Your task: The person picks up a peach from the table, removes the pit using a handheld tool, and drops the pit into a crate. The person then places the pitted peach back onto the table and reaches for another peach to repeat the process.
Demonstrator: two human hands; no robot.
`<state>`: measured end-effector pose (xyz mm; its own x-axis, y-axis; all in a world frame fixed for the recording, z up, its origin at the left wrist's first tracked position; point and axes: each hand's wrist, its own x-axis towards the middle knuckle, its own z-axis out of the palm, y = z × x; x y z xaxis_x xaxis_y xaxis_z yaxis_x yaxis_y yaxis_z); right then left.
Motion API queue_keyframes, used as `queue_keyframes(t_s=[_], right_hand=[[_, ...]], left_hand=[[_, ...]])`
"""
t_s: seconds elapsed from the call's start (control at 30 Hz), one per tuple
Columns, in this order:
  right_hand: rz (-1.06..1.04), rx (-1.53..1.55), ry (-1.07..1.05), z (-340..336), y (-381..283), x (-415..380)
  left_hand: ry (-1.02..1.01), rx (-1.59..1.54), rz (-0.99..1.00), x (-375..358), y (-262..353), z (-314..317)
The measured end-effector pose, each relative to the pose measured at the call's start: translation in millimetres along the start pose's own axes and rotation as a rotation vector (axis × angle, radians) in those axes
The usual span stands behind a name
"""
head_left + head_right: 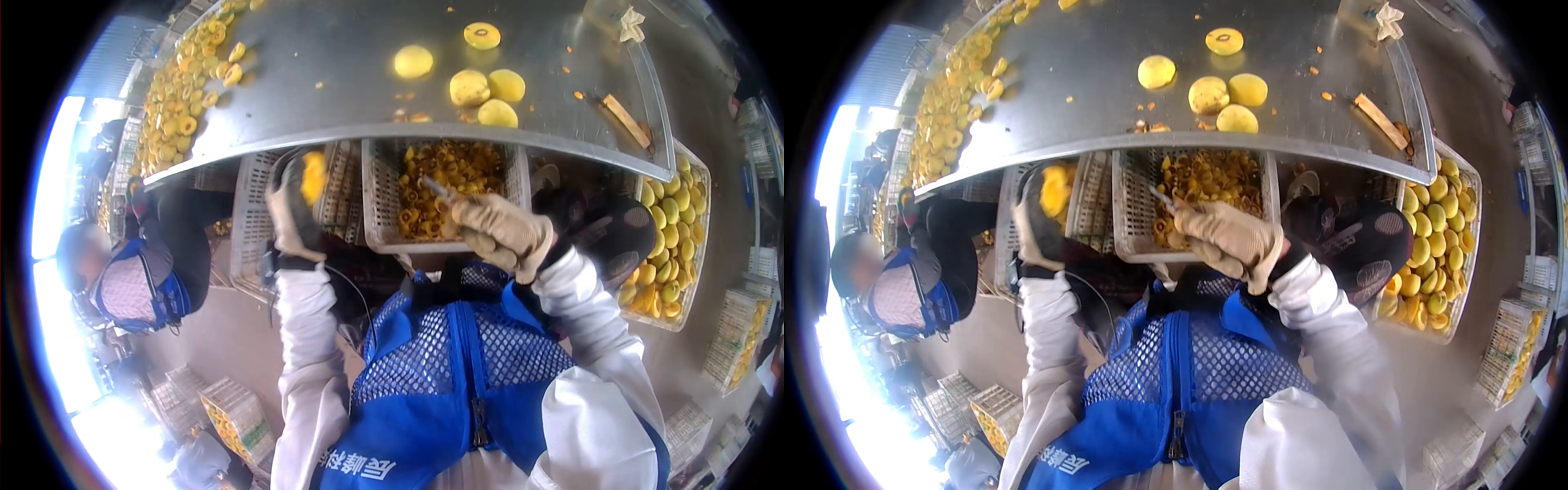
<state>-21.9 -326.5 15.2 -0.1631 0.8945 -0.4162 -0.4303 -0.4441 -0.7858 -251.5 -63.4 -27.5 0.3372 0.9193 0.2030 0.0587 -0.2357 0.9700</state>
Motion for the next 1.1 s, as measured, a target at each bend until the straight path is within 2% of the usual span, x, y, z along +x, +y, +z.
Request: queue_keyframes(t_s=[0.03,0.07,0.1,0.13,0.2,0.23,0.3,0.33,0.37,0.43,0.47,0.5,0.53,0.6,0.63,0.7,0.73,0.77,0.8,0.87,0.93,1.07,1.1], right_hand=[[-0.065,-0.086,-0.033,-12,9,1],[-0.127,-0.172,-0.065,-21,19,4],[-0.05,-0.125,-0.019,-19,17,0],[-0.029,-0.089,0.009,-18,16,-3],[0.006,-0.055,0.076,-18,22,-4],[-0.009,0.051,0.092,-17,26,1],[-0.024,0.041,0.12,-17,28,3],[-0.034,0.027,0.148,-17,28,4],[0.016,0.032,0.185,-14,20,3],[-0.014,-0.003,0.188,-15,19,4],[-0.037,-0.038,0.184,-15,18,4],[0.008,-0.062,0.203,-14,14,1],[0.01,-0.064,0.213,-12,9,-3],[0.058,-0.065,0.269,-9,5,-9],[0.059,-0.059,0.271,-7,7,-10],[0.056,0.039,0.34,-6,10,-10],[0.054,0.041,0.338,-7,10,-11],[0.017,0.054,0.346,-8,11,-13],[-0.018,0.067,0.35,-8,12,-13],[-0.034,0.082,0.374,-2,6,-15],[-0.106,-0.003,0.394,-5,7,-13],[-0.155,-0.073,0.422,8,-8,-14],[-0.052,-0.179,0.512,14,-16,-14]], left_hand=[[-0.12,0.29,0.206,26,-10,-41],[-0.072,0.081,-0.151,32,14,-51],[-0.217,0.308,-0.16,46,18,-77],[-0.2,0.545,-0.315,71,26,-80],[-0.124,1.474,-0.006,92,23,-72],[-0.123,1.387,0.01,88,58,-25],[-0.262,1.088,0.205,114,55,29],[-0.32,0.992,0.084,121,60,72],[-0.368,1.041,0.142,136,43,106],[-0.477,1.184,0.102,140,44,177],[-0.552,1.18,0.073,165,4,199],[-0.581,1.244,-0.078,136,56,228],[-0.689,1.235,-0.045,141,46,239],[-0.593,1.437,0.248,147,9,246],[-0.6,1.438,0.248,147,7,241],[-0.862,0.887,0.054,156,8,219],[-0.971,0.154,-0.137,175,-48,193],[-0.788,0.102,-0.402,123,39,183],[-0.768,-0.057,-0.467,93,83,175],[-0.737,-0.567,-0.553,58,98,151],[-0.657,-0.588,-0.434,25,91,131],[-0.472,-0.358,-0.015,-33,48,119],[-0.445,-0.285,0.117,-42,38,119]])
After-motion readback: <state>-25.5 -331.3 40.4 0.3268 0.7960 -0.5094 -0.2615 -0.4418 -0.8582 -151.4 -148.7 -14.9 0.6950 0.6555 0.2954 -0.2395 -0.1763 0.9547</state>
